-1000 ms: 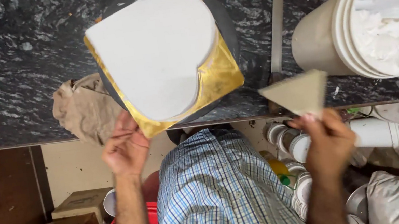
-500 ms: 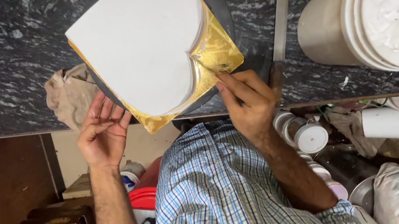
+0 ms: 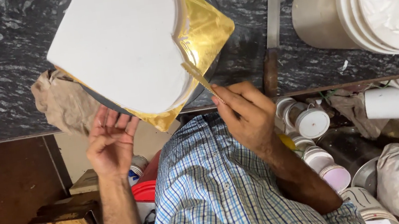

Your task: Icing a heart-shaped cake and smoothing the edges.

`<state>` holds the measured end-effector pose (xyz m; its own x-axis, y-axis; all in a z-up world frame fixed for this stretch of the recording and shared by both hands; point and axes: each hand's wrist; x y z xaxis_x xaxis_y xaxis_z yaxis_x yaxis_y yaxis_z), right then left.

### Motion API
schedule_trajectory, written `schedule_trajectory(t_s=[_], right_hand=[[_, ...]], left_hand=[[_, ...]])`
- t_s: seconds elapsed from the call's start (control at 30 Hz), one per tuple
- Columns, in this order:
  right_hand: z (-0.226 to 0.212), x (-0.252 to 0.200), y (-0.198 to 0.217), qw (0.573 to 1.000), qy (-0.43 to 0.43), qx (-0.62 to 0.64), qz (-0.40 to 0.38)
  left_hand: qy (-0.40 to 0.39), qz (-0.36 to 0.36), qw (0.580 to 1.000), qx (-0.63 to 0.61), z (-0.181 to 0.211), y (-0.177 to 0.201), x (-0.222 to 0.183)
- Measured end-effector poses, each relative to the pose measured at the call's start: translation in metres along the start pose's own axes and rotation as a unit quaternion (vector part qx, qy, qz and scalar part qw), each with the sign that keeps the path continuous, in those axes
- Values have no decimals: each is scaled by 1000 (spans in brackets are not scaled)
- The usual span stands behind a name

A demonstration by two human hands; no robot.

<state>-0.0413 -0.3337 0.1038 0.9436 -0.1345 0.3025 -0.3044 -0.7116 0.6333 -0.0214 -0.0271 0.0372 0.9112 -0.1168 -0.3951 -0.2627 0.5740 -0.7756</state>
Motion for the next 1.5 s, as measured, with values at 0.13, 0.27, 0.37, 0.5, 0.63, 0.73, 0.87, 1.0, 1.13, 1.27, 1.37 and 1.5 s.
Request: schedule_trajectory(t_s=[0.13,0.27,0.37,0.5,0.63,0.73,0.87,1.0,1.13,1.27,1.37,1.5], right_hand=[[1,-3,2,1000,-2,-11,12],[6,-3,5,999,-14,-17,26],[9,0,6,999,-25,-21,40],[16,4,5,998,-12,-35,48],[15,9,5,997,-30,-44,57],[15,13,3,997,-29,-45,63],[14,15,0,996,-37,-42,66],[17,18,-4,996,-35,-49,67],[17,20,-10,995,-35,-49,74],[15,18,-13,996,-34,-41,68],[8,16,-14,996,-30,-42,72],[7,4,-19,997,-32,-39,64]], left_hand=[[16,-2,999,-32,-22,-1,-12],[79,-62,992,-80,-46,6,-22],[158,-37,981,108,-39,-24,-14],[71,33,995,58,-30,14,-8],[-8,4,1000,-6,-18,5,-7],[10,-9,1000,-20,-22,7,-9],[38,-25,999,-13,-33,-5,-12],[59,-60,995,-55,-34,21,-11],[35,-7,999,22,-27,-30,-3],[57,-20,998,2,-34,-21,-6],[58,-38,998,-3,-41,-17,-7],[72,-42,996,-14,-47,-26,-6]])
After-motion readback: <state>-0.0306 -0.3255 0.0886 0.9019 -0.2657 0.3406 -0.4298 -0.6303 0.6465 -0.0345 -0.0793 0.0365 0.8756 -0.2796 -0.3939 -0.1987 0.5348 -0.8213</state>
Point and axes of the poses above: each hand's wrist, its own x-axis towards the middle knuckle, its own y-axis out of the back of the hand, z = x × y, and after that the axes turned 11 degrees about -x, right-handed
